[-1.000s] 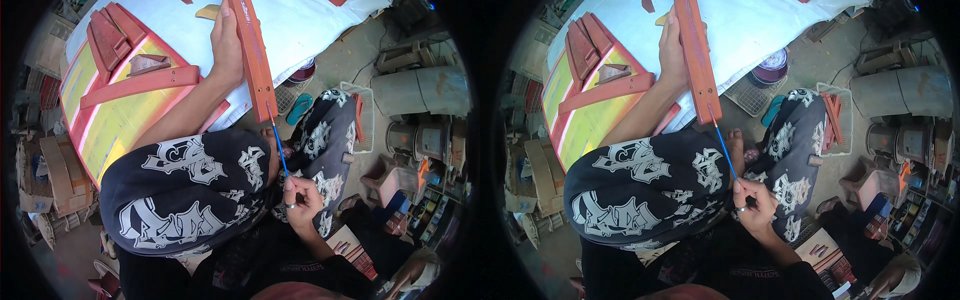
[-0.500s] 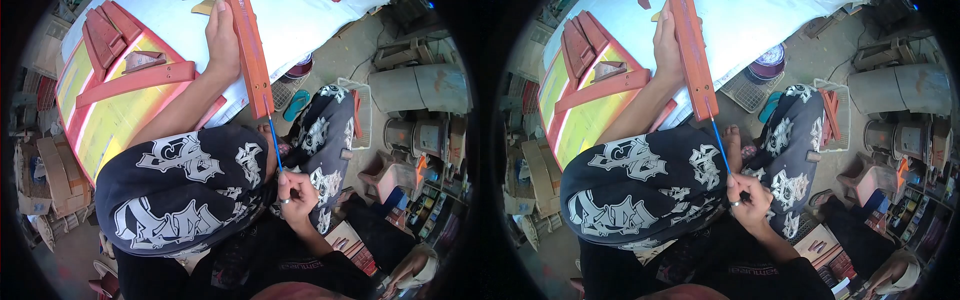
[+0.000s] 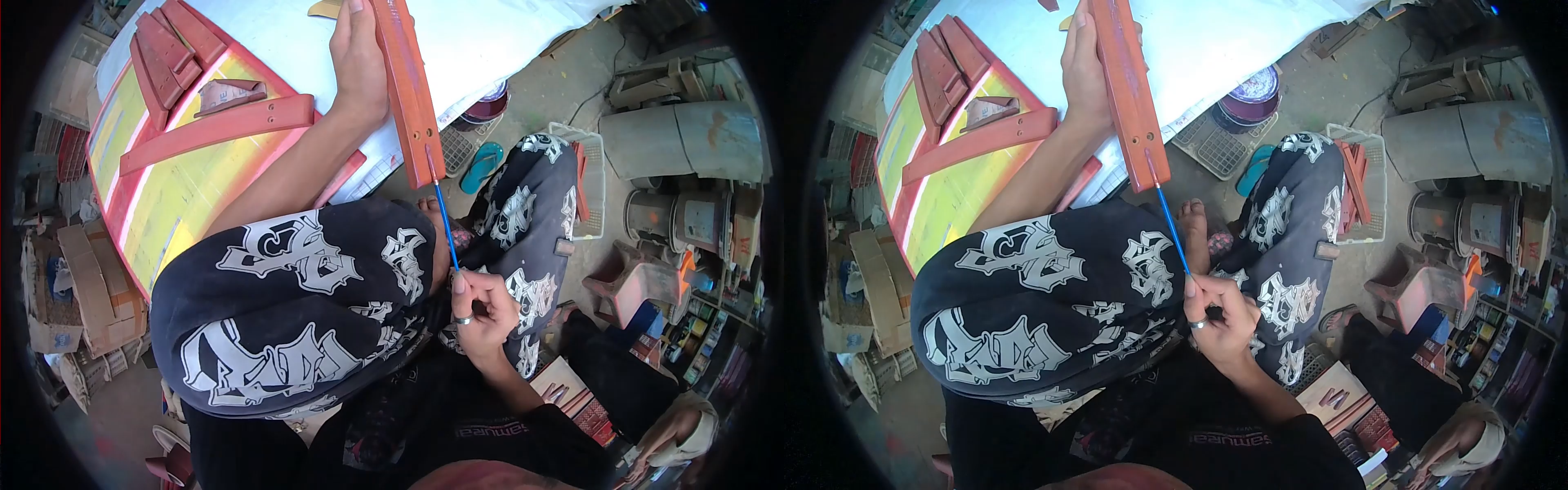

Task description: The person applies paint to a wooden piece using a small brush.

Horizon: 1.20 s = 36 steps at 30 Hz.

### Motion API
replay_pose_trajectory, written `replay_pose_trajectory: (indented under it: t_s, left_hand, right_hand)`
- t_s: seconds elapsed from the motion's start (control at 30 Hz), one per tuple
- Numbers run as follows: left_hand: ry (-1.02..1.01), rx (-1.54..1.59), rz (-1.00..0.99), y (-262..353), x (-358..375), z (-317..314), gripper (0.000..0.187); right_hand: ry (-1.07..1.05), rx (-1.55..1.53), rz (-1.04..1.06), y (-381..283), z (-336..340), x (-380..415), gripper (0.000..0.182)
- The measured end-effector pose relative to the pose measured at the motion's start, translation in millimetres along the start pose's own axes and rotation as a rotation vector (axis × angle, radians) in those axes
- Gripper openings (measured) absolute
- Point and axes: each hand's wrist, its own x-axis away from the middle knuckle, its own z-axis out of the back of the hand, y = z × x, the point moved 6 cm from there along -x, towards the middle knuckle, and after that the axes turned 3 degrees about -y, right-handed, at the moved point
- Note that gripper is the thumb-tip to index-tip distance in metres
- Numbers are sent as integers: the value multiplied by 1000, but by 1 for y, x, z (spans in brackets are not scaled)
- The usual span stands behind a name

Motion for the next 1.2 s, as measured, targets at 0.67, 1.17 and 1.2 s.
replay_pose_trajectory:
  t_s: [0.67,1.17,1.2]
  left_hand:
    - [-4,59,8,-2,-2,3,47]
    - [-18,41,-10,-1,-2,1,47]
    - [-20,33,-4,-2,-1,1,47]
  right_hand:
    - [36,-105,-20,6,0,-1,7]
    - [39,-52,77,2,-15,-53,11]
    - [31,-50,71,3,-15,-53,11]
